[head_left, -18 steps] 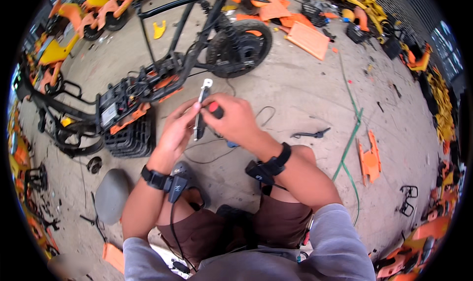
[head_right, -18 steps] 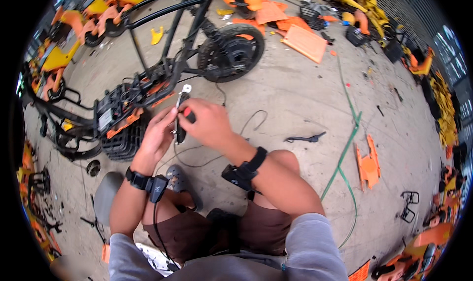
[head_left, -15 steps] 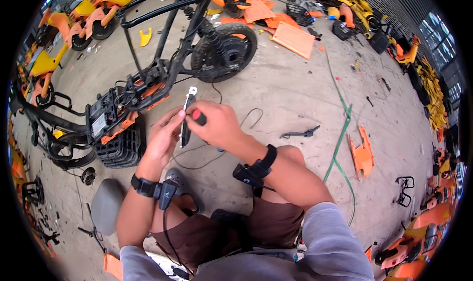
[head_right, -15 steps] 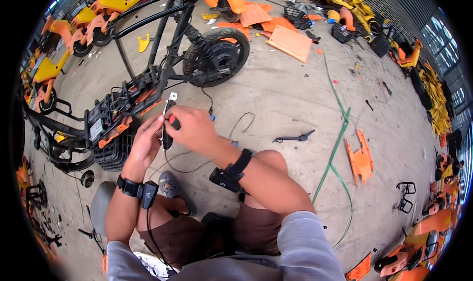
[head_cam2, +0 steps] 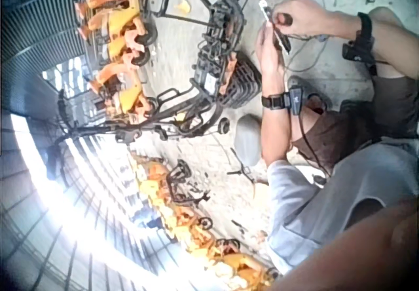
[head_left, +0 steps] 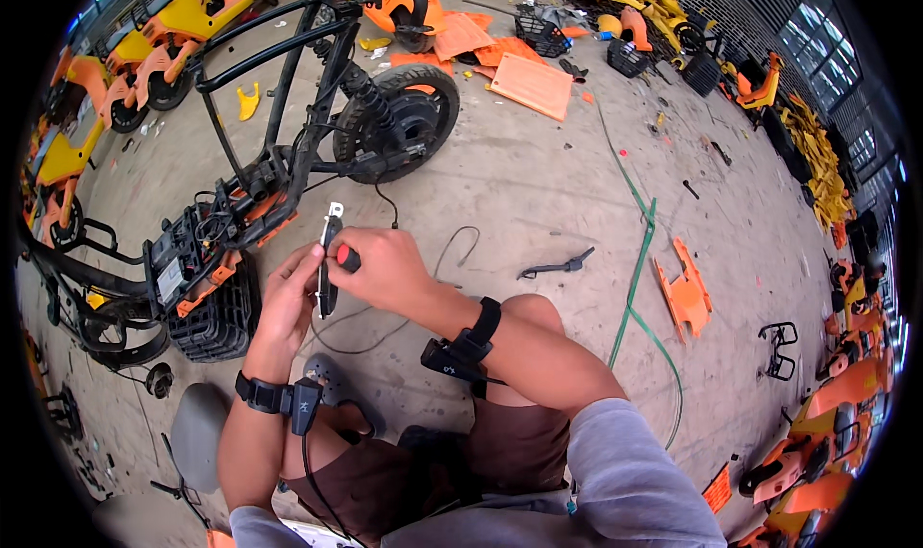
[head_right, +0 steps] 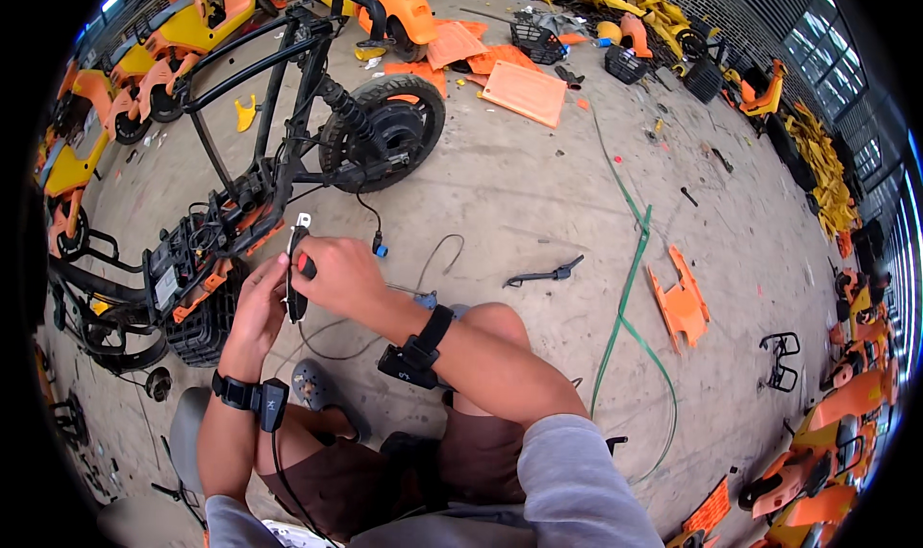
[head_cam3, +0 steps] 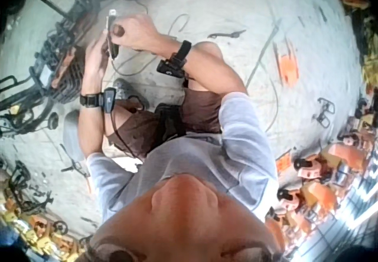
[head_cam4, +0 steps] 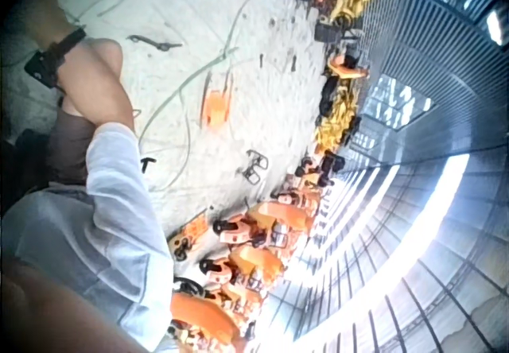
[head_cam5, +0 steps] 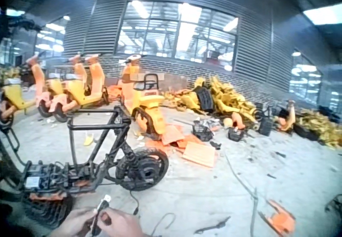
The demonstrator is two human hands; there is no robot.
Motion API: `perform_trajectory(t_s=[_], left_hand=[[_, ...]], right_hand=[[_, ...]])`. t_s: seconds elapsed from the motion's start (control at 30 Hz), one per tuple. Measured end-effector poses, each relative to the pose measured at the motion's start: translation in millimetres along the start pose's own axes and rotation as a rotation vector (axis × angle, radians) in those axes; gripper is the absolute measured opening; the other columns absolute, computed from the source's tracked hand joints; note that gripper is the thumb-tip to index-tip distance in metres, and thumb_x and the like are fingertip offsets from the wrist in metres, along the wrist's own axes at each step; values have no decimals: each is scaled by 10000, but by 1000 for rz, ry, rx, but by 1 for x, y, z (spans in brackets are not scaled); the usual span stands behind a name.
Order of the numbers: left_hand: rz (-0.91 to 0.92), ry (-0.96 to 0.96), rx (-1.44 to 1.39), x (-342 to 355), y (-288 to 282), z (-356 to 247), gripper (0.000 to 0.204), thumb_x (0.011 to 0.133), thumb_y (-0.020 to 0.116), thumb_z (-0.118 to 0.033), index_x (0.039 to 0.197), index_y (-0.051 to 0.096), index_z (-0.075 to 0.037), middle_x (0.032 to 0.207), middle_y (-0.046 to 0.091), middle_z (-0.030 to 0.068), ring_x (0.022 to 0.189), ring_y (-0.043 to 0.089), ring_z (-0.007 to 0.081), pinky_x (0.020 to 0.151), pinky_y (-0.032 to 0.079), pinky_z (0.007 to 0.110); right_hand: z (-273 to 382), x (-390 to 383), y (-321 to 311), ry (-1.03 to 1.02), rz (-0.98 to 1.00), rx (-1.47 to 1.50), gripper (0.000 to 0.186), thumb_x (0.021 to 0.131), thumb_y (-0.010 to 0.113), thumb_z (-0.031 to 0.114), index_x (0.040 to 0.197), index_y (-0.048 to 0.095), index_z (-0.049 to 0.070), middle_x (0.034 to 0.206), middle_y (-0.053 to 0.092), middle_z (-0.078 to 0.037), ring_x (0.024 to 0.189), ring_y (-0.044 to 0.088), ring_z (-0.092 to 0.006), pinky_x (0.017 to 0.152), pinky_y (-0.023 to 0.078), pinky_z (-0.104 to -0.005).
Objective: The person sits on the floor and uses a screwdriver to repeatedly pry open and manipulate a small black plastic component of an electric scooter. They hold the part in one hand and use the tool to separate its casing, occasionally adjusting their grip and the tool's position.
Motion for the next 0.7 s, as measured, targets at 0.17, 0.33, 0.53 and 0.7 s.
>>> perform_trajectory(t_s=[0.17,0.33,0.53,0.7], left_hand=[[22,29,-19,5,3,-2,233,978,625,-243,1088,656,-40,877,622,-28,760,511,48,674,411,224],[-53,-77,-75,-1,0,0,335,978,554,-351,1111,633,-53,959,659,40,873,607,130,730,481,276],[101,-68,-217,-3,13,-6,492,996,454,-431,1209,581,-6,1023,679,141,882,684,254,843,562,380],[174,-45,-190,1,9,-3,510,1025,422,-443,1212,592,0,1028,691,157,888,689,242,820,562,351]], right_hand=[[3,-2,-3,-12,-5,26,173,735,704,207,806,655,57,723,665,-116,649,645,-337,591,515,-414],[5,1,-9,-5,-104,71,194,719,715,199,836,642,63,720,657,-131,667,648,-357,603,521,-418],[-4,4,-23,62,-143,135,176,736,721,115,879,652,39,762,664,-148,670,668,-258,648,527,-341],[-13,6,-31,103,-112,201,157,752,680,109,896,696,50,845,701,-134,801,685,-322,725,537,-362]])
Point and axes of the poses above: each hand's wrist, its own x-axis towards the middle knuckle, its own y-axis out of the palm, z = x × y, the point moved 5 cm from there along x, towards the middle knuckle
